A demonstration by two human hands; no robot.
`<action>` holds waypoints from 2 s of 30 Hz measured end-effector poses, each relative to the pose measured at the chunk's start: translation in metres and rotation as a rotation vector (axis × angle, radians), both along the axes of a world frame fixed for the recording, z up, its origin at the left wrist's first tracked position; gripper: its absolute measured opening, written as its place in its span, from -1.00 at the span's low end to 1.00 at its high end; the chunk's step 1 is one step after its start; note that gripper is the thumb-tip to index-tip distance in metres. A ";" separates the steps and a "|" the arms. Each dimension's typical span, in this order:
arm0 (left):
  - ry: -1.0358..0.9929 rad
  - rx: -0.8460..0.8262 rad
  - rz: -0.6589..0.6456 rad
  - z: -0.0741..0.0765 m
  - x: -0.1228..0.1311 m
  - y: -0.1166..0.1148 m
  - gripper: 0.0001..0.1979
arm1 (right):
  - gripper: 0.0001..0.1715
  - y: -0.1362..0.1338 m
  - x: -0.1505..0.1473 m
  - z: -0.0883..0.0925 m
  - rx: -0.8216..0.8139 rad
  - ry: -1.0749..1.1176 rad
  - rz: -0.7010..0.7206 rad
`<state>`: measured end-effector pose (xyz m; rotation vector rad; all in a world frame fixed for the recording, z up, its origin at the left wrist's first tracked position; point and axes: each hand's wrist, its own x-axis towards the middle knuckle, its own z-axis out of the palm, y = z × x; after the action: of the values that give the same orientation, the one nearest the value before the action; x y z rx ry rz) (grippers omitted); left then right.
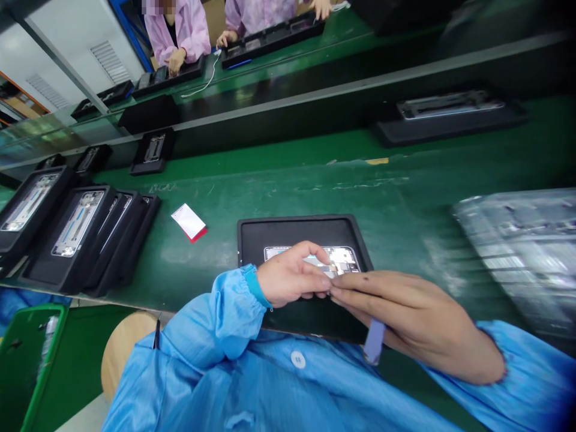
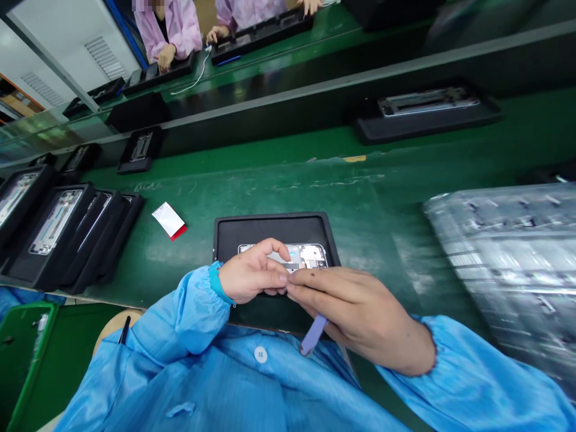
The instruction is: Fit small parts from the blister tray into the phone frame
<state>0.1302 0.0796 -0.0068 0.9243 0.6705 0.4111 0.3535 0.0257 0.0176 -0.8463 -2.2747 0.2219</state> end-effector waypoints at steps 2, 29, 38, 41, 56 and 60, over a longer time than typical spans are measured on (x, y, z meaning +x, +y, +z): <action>0.065 0.111 0.012 0.000 -0.001 0.000 -0.47 | -0.64 0.004 0.000 0.001 0.063 -0.031 0.057; 0.899 1.246 -0.098 -0.008 -0.040 0.008 -0.39 | -0.70 0.066 -0.005 -0.050 0.087 -0.462 -0.079; 0.900 1.227 -0.103 -0.007 -0.041 0.007 -0.41 | -0.64 0.050 0.010 -0.062 -0.063 -0.355 -0.167; 0.923 1.230 -0.103 -0.006 -0.040 0.008 -0.42 | -0.66 0.046 0.012 -0.062 -0.005 -0.363 -0.173; 0.926 1.269 -0.062 -0.009 -0.041 0.007 -0.43 | -0.72 0.054 0.021 -0.010 -0.368 0.014 -0.258; 0.924 1.260 -0.032 -0.011 -0.042 0.007 -0.45 | -0.65 0.053 0.023 -0.004 -0.430 0.162 -0.426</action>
<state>0.0887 0.0865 -0.0180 2.3925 1.2514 0.3433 0.3769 0.0785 0.0136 -1.4522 -1.8669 0.5715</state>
